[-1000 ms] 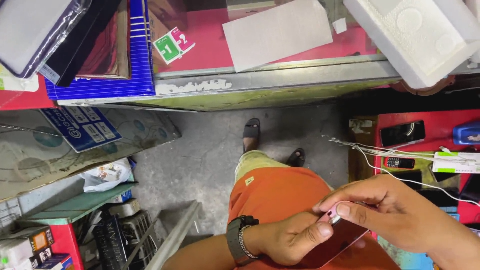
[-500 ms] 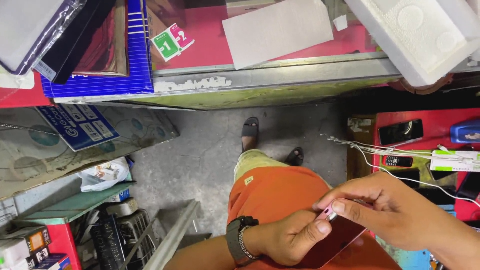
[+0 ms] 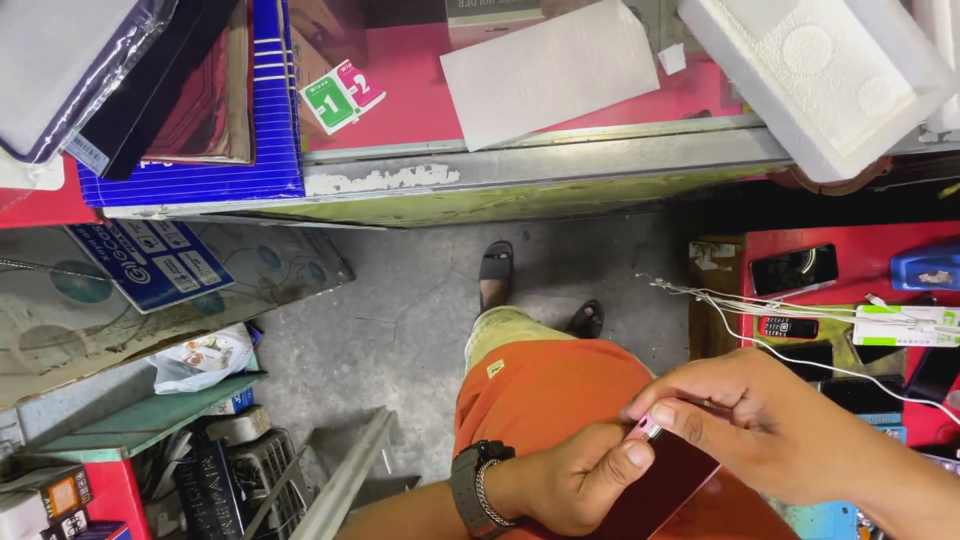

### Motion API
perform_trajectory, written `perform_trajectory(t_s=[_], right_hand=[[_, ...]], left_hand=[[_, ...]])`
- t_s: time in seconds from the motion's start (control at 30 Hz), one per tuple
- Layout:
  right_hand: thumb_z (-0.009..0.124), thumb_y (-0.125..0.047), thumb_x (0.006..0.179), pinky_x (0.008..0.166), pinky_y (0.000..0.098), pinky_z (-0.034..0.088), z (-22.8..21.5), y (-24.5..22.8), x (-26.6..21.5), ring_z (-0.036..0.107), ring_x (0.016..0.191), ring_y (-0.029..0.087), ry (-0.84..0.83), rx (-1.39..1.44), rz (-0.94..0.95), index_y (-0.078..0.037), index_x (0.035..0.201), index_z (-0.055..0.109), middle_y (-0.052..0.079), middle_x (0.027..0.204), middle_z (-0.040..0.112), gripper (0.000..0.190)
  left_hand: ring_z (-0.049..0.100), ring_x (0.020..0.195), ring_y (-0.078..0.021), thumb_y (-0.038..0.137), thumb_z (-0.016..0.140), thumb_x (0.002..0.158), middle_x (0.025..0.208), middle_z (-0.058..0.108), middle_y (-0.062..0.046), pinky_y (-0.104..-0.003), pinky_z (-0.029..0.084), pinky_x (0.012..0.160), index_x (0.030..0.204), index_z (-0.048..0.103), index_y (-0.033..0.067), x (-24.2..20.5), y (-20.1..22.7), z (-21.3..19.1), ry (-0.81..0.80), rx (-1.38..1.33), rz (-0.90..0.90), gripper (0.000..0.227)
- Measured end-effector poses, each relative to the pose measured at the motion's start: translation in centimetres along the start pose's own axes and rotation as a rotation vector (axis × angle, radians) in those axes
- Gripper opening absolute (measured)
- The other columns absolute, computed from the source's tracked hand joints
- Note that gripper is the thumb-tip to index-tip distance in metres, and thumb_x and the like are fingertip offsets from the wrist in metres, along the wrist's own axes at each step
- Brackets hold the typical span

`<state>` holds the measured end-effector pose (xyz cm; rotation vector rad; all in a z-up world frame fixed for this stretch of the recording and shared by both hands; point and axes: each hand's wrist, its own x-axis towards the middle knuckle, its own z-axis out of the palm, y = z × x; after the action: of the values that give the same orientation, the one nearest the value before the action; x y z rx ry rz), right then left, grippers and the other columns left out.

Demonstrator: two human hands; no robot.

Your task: A technician cleans a mobile phone screen, applies a protective film, trims the excess film with a blade, and installs a phone case.

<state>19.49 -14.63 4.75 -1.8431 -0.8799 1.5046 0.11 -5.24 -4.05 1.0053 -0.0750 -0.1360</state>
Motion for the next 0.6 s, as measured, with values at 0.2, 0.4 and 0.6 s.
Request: perform_trajectory(t_s=[0.2,0.4,0.6], right_hand=[[0.063,-0.039,0.091,0.065,0.0224,0.065,-0.1,0.5,0.3,0.085,0.074,0.002,0.011,-0.047,0.012,-0.018,0.097,0.092,-0.010,0.085,0.097,0.036],[0.060,-0.043,0.093,0.064,0.0227,0.066,-0.3,0.2,0.6,0.087,0.073,0.003,0.007,-0.070,-0.031,-0.018,0.094,0.091,-0.009,0.085,0.097,0.040],[0.059,-0.037,0.095,0.075,0.0245,0.069,-0.6,-0.2,0.5,0.091,0.087,0.007,-0.015,-0.041,-0.126,-0.015,0.101,0.088,-0.005,0.098,0.096,0.037]], left_hand=[[0.030,0.074,-0.0095,0.047,0.025,0.113,0.082,0.032,0.008,-0.027,0.033,0.070,0.085,0.036,0.0161,0.2,-0.3,0.0,0.037,-0.009,-0.003,0.044],[0.030,0.073,-0.0095,0.047,0.024,0.113,0.082,0.032,0.008,-0.027,0.032,0.068,0.084,0.036,0.0164,0.6,0.2,-0.2,0.039,-0.007,0.006,0.044],[0.026,0.070,-0.0101,0.048,0.022,0.112,0.076,0.028,0.007,-0.028,0.029,0.068,0.078,0.032,0.0167,1.0,1.1,-0.4,0.010,0.000,0.036,0.048]])
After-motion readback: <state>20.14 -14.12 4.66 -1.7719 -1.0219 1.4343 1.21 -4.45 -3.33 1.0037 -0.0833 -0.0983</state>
